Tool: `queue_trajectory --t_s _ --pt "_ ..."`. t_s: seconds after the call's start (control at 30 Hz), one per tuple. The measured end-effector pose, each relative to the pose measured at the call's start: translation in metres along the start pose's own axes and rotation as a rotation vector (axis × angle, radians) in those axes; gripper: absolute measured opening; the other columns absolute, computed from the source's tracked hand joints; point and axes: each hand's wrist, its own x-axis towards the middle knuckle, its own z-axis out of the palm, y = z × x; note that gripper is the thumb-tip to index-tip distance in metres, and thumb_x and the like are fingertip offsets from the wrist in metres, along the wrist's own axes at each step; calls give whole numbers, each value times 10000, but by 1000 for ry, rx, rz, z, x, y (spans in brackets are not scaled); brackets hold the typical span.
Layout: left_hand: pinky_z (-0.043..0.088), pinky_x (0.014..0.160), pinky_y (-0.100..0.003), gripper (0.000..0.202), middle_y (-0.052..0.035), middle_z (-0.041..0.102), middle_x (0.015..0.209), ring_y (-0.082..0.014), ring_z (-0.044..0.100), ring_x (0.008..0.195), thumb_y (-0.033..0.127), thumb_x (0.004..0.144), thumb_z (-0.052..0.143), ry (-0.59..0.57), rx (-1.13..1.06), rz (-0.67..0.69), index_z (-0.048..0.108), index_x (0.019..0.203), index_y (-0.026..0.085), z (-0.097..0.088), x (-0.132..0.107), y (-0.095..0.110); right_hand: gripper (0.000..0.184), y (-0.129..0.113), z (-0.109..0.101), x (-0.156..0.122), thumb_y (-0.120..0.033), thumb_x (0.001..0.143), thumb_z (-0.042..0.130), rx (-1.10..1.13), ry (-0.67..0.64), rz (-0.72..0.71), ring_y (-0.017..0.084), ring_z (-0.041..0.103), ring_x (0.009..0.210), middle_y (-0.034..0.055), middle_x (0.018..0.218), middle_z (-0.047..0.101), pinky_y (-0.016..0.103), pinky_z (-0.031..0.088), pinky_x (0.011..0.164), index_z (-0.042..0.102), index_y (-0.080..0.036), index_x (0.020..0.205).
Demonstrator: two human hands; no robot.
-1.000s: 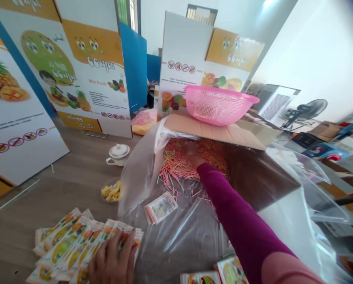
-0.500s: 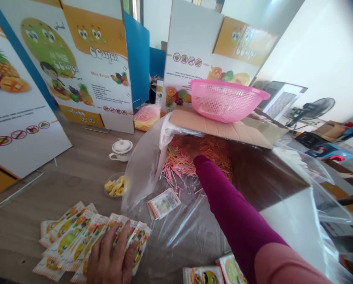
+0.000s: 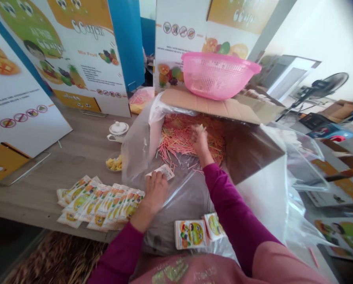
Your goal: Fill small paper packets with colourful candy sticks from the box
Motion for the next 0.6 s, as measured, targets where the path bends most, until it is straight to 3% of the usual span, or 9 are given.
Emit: queue_trajectory --t_s 0.07,0.13,0.2,0.27,0.37,0.5,0.6 --pt "551 1000 -469 343 -205 772 1277 -361 683 1233 83 960 567 -57 19 -11 810 1196 136 4 8 1 354 15 -20 -44 -400 783 817 -15 -34 33 79 202 420 -157 524 243 214 194 412 488 -268 794" --pt "555 976 -441 359 -207 782 1241 -349 697 1221 47 956 526 -60 20 -20 819 1147 127 8 10 -1 389 32 -40 -86 -579 840 795 -133 -150 57 98 249 433 -135 515 286 244 269 438 584 -252 820" --pt "555 971 -430 371 -209 789 1208 -343 708 1205 45 970 490 -49 20 -34 821 1117 121 10 10 -3 512 47 -59 -119 -727 961 631 -382 -305 -4 131 354 491 -80 543 386 284 383 523 654 -234 824" --pt "550 972 -431 363 -207 793 1175 -344 717 1189 67 991 478 -30 24 -50 823 1084 125 11 8 -5 621 56 -72 -138 -796 1006 526 -608 -483 -98 175 490 621 -11 631 532 350 504 716 682 -232 801" --pt "535 970 -421 336 -188 801 1119 -334 726 1162 117 1017 492 27 -1 -72 825 1001 160 12 7 -6 671 61 -82 -145 -830 1018 487 -795 -681 -213 233 592 824 53 780 661 454 490 1028 666 -238 758" --pt "513 986 -426 278 -165 798 1154 -333 708 1150 240 1041 552 69 -79 -101 824 1012 195 12 8 -9 681 60 -85 -140 -722 1127 334 -876 -801 -237 237 609 927 63 877 683 476 454 1119 685 -228 817" --pt "503 983 -417 316 -157 791 1158 -310 709 1108 255 1066 519 36 -107 -144 824 1016 194 9 15 -13 613 60 -83 -140 -706 1109 445 -853 -808 -194 282 613 1162 104 1084 737 534 407 1206 809 -230 981"
